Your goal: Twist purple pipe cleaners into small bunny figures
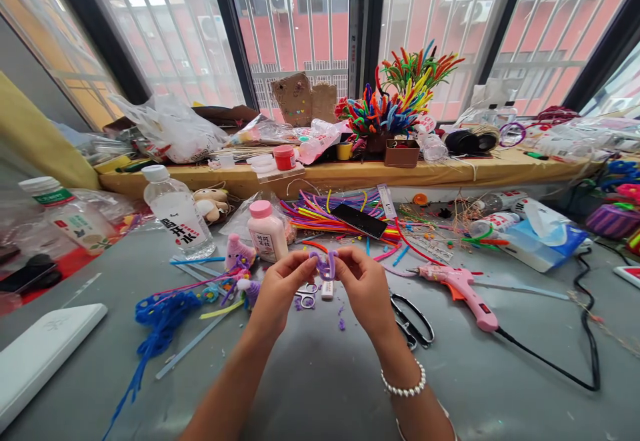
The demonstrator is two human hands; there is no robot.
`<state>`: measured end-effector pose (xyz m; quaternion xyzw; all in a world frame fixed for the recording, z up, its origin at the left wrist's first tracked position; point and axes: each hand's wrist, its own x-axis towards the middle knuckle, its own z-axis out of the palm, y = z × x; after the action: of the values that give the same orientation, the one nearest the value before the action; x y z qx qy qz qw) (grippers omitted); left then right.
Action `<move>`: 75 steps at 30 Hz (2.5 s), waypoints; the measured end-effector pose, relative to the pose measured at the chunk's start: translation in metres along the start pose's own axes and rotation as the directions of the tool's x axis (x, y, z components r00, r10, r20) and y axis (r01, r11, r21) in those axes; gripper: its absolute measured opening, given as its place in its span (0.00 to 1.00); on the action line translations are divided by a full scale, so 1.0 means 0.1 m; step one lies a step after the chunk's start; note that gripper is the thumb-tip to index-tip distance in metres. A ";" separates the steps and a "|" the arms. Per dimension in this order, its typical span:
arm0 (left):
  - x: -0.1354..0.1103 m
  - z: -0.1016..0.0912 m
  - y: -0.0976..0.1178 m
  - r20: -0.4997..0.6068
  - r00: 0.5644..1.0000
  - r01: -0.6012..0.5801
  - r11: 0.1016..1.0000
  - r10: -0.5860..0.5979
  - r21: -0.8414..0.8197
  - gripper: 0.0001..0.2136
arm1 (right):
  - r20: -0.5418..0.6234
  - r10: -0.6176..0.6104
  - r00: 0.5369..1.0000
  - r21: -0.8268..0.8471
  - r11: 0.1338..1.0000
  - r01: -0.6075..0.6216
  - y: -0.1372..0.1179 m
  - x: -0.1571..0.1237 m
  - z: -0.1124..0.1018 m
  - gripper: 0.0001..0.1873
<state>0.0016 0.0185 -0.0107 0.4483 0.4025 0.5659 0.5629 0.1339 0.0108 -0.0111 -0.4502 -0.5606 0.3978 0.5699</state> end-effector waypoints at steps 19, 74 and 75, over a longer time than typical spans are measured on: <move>-0.04 0.07 -0.02 -0.060 0.998 0.022 0.986 -0.032 -0.164 0.08 | 0.017 -0.064 0.998 -0.091 0.994 0.065 0.03 -0.01 0.04 0.11; 0.03 -0.08 0.06 0.138 0.983 0.104 0.988 -0.120 0.115 0.12 | 0.016 0.079 0.997 -0.046 0.996 -0.078 0.00 -0.01 0.03 0.15; 0.02 -0.08 0.07 0.126 0.985 0.106 0.987 -0.121 0.118 0.11 | 0.031 0.077 0.997 -0.052 0.996 -0.075 0.00 -0.01 0.03 0.15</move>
<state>-0.0076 0.0206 -0.0059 0.4916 0.4201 0.4785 0.5940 0.1310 0.0099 -0.0114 -0.4789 -0.5625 0.4122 0.5333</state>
